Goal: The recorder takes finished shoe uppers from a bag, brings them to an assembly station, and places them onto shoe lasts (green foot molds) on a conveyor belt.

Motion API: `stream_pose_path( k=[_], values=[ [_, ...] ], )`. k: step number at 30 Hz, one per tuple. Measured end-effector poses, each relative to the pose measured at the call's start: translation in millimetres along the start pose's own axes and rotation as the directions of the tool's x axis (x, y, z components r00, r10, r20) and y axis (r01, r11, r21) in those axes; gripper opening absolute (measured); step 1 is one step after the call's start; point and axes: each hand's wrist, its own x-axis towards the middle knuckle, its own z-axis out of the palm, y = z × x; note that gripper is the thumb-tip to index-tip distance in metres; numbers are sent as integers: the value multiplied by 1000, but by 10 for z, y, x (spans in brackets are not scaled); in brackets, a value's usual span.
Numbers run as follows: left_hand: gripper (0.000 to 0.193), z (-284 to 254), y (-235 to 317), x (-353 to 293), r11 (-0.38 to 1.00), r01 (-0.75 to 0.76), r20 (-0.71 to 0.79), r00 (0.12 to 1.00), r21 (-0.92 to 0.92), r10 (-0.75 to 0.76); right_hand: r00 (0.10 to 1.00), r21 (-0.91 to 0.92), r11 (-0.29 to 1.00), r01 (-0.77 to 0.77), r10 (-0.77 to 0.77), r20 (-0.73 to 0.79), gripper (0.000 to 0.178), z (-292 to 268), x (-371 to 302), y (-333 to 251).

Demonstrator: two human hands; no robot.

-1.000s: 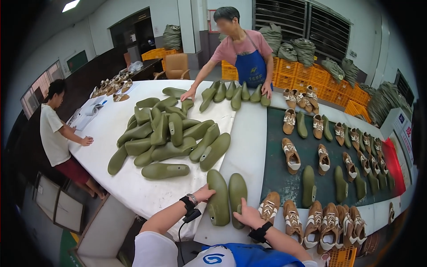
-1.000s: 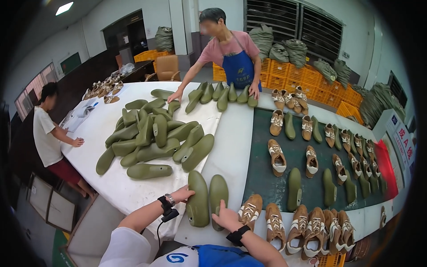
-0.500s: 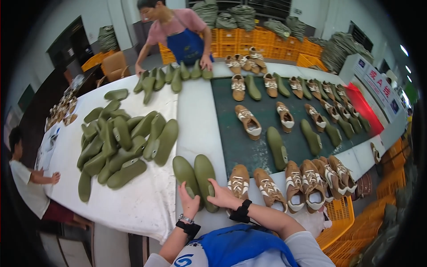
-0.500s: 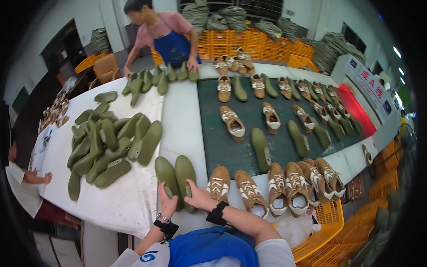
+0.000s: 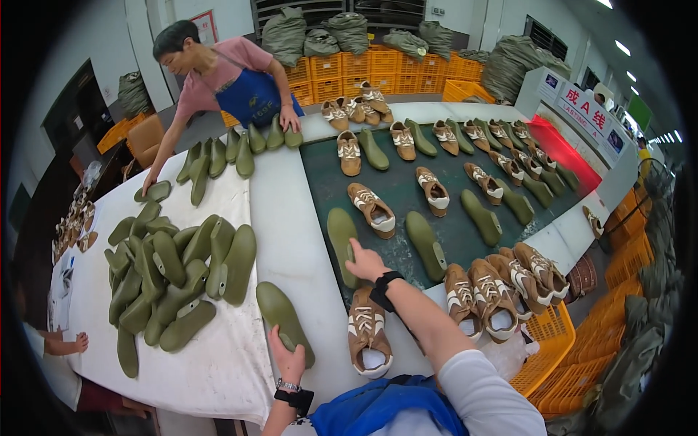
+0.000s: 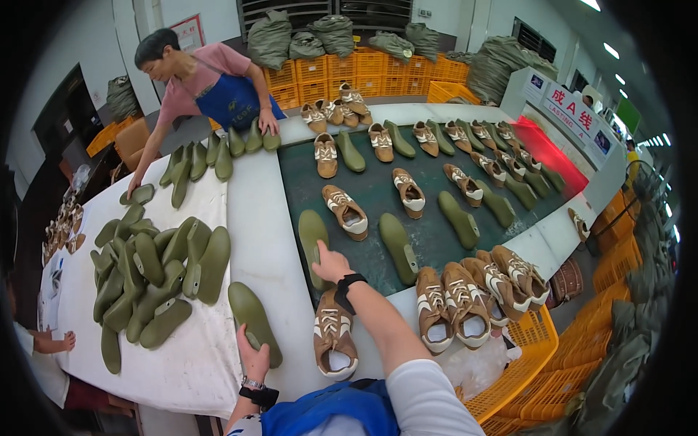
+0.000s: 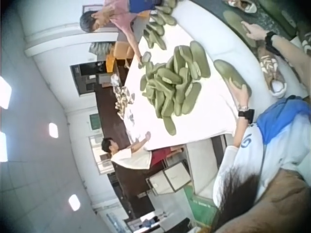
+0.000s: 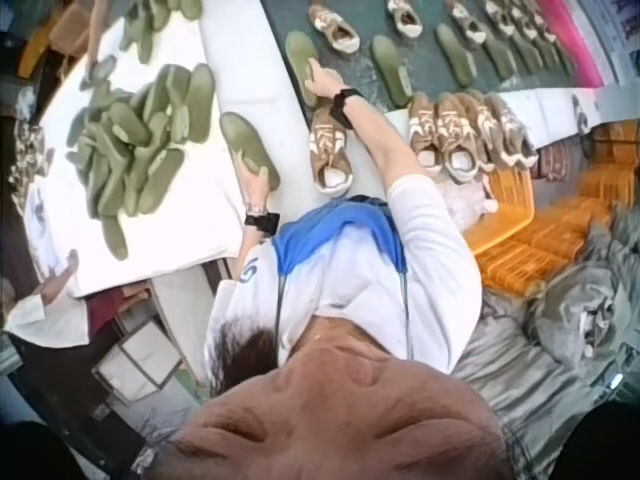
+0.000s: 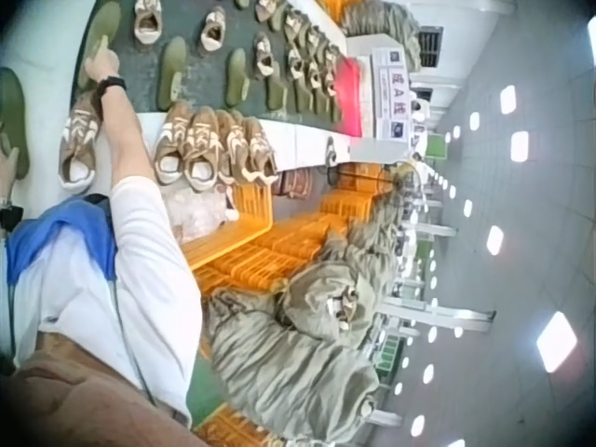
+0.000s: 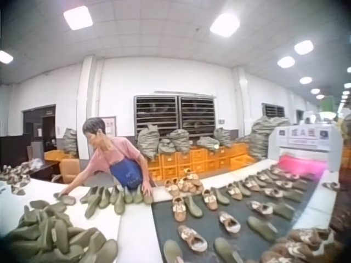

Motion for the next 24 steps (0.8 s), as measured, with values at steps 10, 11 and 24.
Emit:
stream_pose_path(
  k=[10,11,24],
  values=[
    [67,2,-66,-33,1000,19,8,1000,1,-19,963,1,1000,-11,11,269,85,428,-189,73],
    [67,5,-75,-34,1000,17,3,1000,9,-17,963,8,1000,-24,21,269,85,389,-239,70],
    [54,125,449,-237,730,-618,273,786,293,555,956,-9,992,130,-123,266,27,-945,-2588,647]
  ],
)
